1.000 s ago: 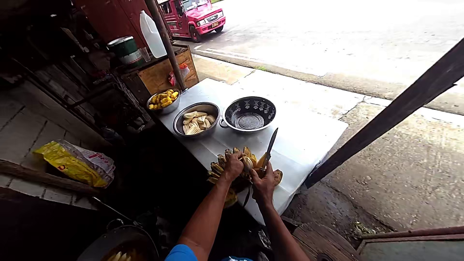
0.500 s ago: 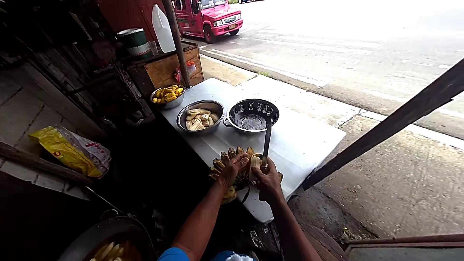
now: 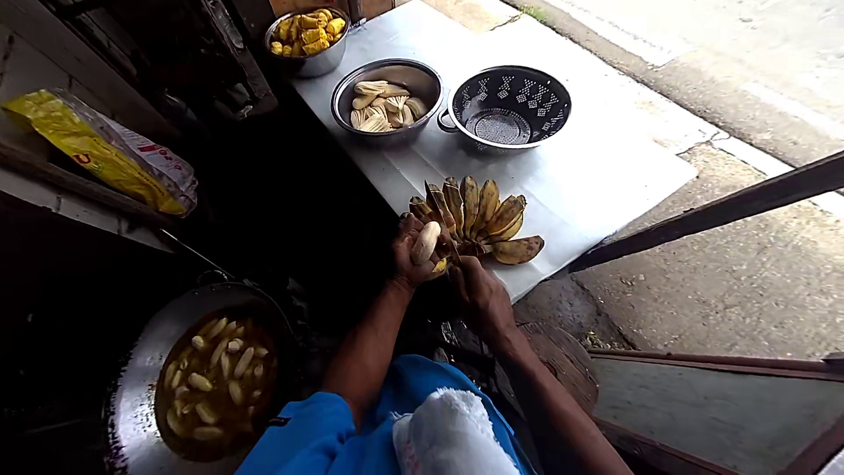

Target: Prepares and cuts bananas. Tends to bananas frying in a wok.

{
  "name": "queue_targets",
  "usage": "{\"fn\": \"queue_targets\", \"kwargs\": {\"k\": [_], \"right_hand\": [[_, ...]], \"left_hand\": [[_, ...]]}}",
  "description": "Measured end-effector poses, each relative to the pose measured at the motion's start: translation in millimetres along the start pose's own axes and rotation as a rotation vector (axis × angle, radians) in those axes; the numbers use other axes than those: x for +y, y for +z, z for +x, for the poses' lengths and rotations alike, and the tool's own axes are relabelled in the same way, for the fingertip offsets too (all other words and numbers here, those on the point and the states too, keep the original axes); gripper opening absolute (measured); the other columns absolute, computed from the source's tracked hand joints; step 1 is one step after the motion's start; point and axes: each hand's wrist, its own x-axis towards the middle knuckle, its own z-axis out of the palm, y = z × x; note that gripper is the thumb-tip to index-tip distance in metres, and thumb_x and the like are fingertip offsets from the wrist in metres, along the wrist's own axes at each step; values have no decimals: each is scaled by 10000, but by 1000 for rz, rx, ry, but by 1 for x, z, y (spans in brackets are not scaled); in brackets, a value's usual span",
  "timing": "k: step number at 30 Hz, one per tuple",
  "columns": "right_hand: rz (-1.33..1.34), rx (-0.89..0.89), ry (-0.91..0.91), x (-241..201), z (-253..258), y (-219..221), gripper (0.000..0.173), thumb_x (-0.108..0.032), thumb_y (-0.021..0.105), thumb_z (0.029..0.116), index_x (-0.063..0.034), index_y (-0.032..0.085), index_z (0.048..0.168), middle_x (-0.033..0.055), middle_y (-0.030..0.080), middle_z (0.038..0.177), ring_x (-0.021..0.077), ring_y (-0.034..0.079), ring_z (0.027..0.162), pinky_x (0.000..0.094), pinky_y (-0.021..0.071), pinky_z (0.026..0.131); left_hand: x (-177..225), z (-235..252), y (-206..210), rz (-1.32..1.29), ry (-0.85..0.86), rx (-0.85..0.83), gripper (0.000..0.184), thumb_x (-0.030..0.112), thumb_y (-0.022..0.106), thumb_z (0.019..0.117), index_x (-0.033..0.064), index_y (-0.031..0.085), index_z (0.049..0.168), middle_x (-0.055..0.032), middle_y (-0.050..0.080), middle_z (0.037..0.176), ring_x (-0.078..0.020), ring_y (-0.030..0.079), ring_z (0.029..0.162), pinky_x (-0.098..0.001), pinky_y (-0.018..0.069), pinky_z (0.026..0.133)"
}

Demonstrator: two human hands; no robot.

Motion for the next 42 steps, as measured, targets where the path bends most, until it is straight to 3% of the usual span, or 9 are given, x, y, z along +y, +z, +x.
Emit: {"fn": "queue_targets", "kwargs": {"k": [6, 15, 18, 21, 26, 31, 37, 40, 42], "right_hand": [[-72, -195, 66, -2, 9, 14, 363, -379, 361, 1098, -78, 561, 1122, 136, 643, 794, 355, 686, 764, 557, 533, 653], [-18, -198, 41, -10, 6, 8, 373, -402, 375, 1104, -79, 560, 1079, 117, 596, 713, 333, 653, 682, 551, 511, 603], [8, -144, -14, -21, -4, 5, 355, -401, 376, 1094, -99, 561, 1082, 76, 572, 688, 288, 621, 623, 511, 499, 553], [-65, -299, 36, -22, -1, 24, 373, -379, 376, 1100, -57, 562, 1116, 151, 649, 788, 365, 693, 772, 569, 540, 662], [72, -422, -5, -13, 13, 36, 619, -544, 236, 1087, -65, 627, 1066, 132, 656, 818, 322, 684, 810, 565, 537, 711], [281, -317, -30, -34, 12, 50, 501, -574, 535, 1013, -107, 608, 846, 43, 549, 632, 203, 568, 569, 447, 476, 547], [715, -360, 71, -37, 1, 31, 323, -418, 476, 1082, -148, 649, 1037, -15, 545, 627, 108, 524, 467, 290, 507, 436], [815, -298, 163, -20, 2, 29, 340, -318, 348, 1121, -130, 615, 1023, -66, 551, 623, 73, 527, 461, 253, 510, 422], [871, -246, 205, -6, 4, 24, 395, -315, 286, 1128, -125, 616, 1021, -67, 561, 615, 82, 529, 471, 261, 498, 434]], "left_hand": [[-3, -17, 0, 9, 7, -72, 543, 355, 766, 837, 157, 607, 1317, -106, 701, 1124, -188, 696, 830, -352, 603, 744], [-3, -26, -3, -15, 17, 11, 404, 175, 652, 860, 151, 602, 1260, -106, 690, 1142, -186, 703, 831, -331, 601, 716], [-1, -23, -7, -33, 36, 107, 440, 489, 475, 1043, 131, 600, 1266, -102, 690, 1133, -195, 701, 884, -354, 604, 770], [2, -19, -12, -109, 65, 87, 687, 668, 314, 1034, 92, 626, 1241, -138, 716, 1062, -256, 721, 884, -433, 619, 812], [2, -45, -24, 40, 81, 88, 513, 557, 591, 978, 225, 593, 1369, -76, 704, 1155, -157, 694, 803, -330, 602, 738], [17, -75, -35, -117, 190, 126, 499, 272, 718, 933, 211, 549, 1399, -105, 691, 1150, -172, 707, 854, -331, 608, 767], [66, -141, -134, -324, 309, 700, 194, 149, 494, 1025, 81, 589, 1180, -139, 689, 907, -179, 676, 638, -259, 547, 487], [79, -199, -216, -379, 341, 1236, 112, 157, 524, 994, 73, 530, 1066, -99, 595, 837, -150, 591, 587, -246, 514, 477], [89, -239, -258, -473, 490, 1480, 202, 161, 540, 984, 78, 504, 1164, -110, 545, 930, -178, 573, 668, -286, 526, 550]]}}
